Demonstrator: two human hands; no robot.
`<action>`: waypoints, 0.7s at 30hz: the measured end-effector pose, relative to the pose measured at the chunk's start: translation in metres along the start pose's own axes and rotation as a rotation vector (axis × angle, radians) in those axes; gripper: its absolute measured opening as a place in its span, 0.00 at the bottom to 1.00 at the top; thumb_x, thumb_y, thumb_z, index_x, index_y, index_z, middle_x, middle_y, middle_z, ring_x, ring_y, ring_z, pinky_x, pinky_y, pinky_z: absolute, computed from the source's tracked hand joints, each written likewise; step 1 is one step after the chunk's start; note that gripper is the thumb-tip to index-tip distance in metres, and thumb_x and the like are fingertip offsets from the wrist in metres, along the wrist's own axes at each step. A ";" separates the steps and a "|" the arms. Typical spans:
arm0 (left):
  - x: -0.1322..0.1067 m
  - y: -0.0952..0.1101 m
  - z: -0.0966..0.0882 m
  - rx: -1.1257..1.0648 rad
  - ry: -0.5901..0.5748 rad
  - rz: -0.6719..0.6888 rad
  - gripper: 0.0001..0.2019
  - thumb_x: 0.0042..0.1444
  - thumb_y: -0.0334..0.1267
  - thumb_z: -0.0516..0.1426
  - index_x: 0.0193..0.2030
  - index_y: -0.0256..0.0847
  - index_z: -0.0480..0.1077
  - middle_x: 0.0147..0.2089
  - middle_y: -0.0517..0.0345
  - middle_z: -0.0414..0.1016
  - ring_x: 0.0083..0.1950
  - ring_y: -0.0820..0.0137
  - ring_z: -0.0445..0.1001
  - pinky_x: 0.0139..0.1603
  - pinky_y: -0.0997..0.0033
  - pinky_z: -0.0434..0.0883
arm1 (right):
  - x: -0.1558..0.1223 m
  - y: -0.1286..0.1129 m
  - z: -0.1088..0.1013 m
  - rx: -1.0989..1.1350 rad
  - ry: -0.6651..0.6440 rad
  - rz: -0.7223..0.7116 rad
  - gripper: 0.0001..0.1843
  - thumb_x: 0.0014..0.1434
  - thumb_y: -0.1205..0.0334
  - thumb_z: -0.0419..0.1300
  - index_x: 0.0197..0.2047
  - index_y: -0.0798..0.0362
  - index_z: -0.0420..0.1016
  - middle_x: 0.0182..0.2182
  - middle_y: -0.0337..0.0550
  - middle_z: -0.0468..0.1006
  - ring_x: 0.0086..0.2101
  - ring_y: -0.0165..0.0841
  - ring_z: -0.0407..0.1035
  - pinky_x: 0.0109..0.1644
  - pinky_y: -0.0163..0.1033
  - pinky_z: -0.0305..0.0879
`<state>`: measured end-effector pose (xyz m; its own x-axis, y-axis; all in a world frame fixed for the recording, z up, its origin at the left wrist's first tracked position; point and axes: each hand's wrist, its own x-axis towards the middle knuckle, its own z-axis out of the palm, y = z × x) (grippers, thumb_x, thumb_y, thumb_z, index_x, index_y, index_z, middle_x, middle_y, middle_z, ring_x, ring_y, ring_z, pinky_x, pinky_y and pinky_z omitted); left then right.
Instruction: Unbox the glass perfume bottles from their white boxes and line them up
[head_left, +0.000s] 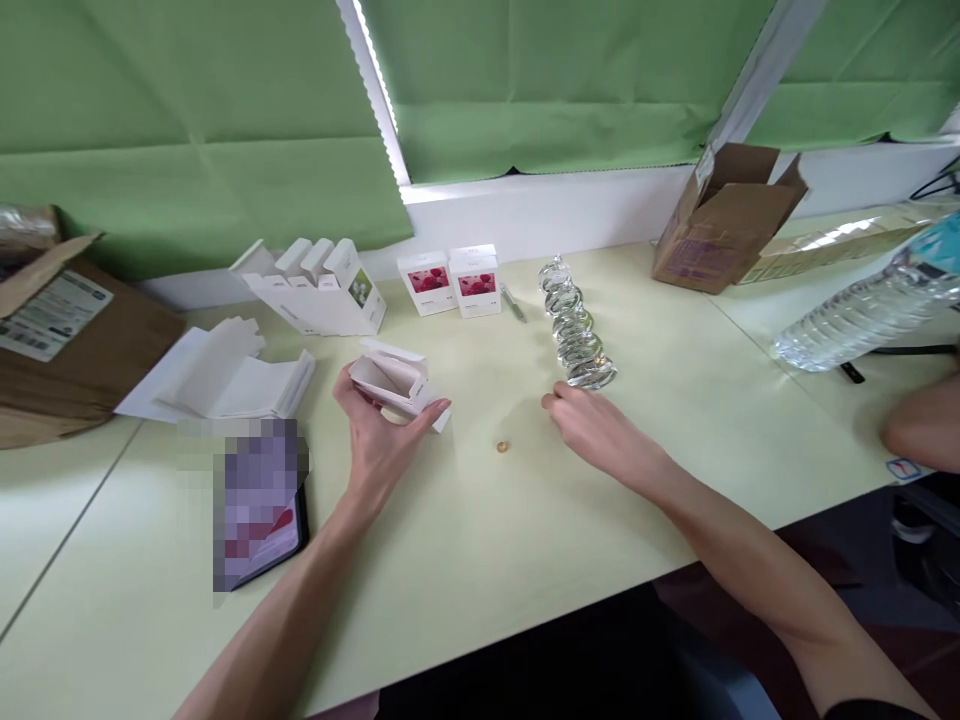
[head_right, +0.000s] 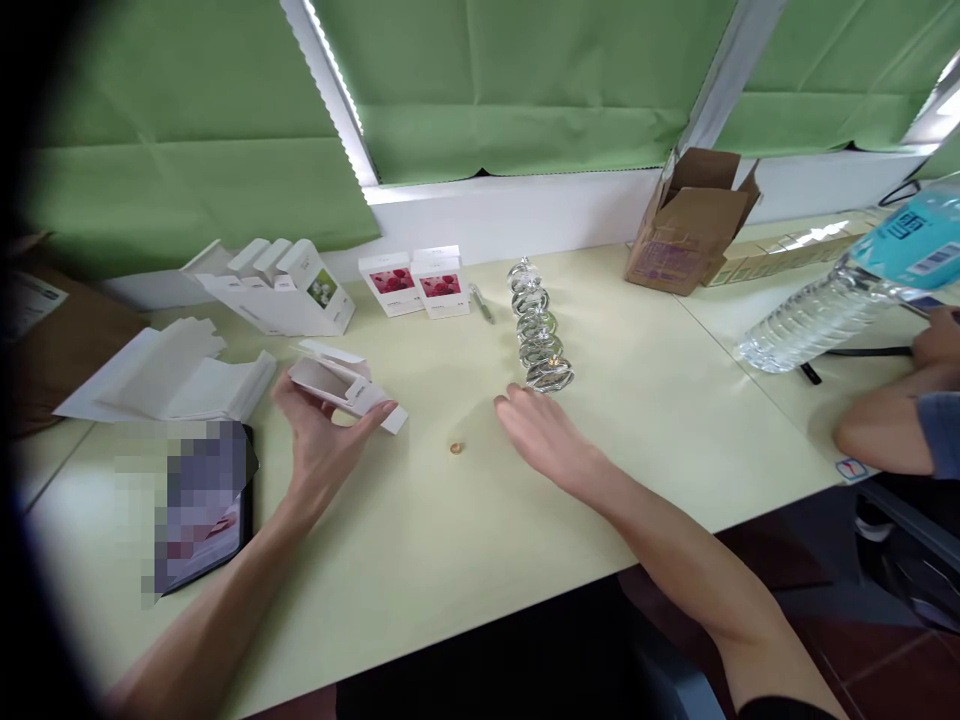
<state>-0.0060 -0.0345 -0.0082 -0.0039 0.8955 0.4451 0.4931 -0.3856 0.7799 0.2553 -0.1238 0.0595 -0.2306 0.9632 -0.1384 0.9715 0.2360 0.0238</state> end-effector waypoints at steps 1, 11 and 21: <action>0.000 0.000 0.000 0.002 -0.005 -0.003 0.47 0.44 0.51 0.70 0.64 0.48 0.47 0.63 0.45 0.57 0.62 0.55 0.68 0.57 0.52 0.74 | -0.004 0.005 -0.003 0.018 -0.013 0.027 0.19 0.56 0.85 0.47 0.37 0.57 0.73 0.34 0.48 0.75 0.31 0.33 0.68 0.31 0.39 0.51; 0.000 0.000 -0.001 -0.042 -0.015 -0.028 0.48 0.43 0.50 0.71 0.64 0.47 0.48 0.60 0.47 0.59 0.60 0.57 0.69 0.58 0.53 0.72 | -0.014 0.023 -0.007 0.029 -0.081 0.165 0.17 0.55 0.84 0.46 0.33 0.55 0.69 0.30 0.45 0.72 0.25 0.31 0.59 0.30 0.42 0.42; 0.000 0.001 -0.001 -0.046 -0.017 -0.020 0.47 0.43 0.48 0.71 0.65 0.47 0.48 0.60 0.48 0.61 0.59 0.59 0.70 0.56 0.56 0.73 | -0.032 0.021 -0.027 0.057 0.075 0.248 0.11 0.67 0.67 0.50 0.40 0.53 0.74 0.37 0.48 0.78 0.34 0.36 0.70 0.33 0.39 0.52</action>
<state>-0.0064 -0.0346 -0.0073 0.0018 0.9067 0.4218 0.4523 -0.3770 0.8083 0.2816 -0.1460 0.0907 0.0140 0.9980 -0.0612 0.9999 -0.0145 -0.0079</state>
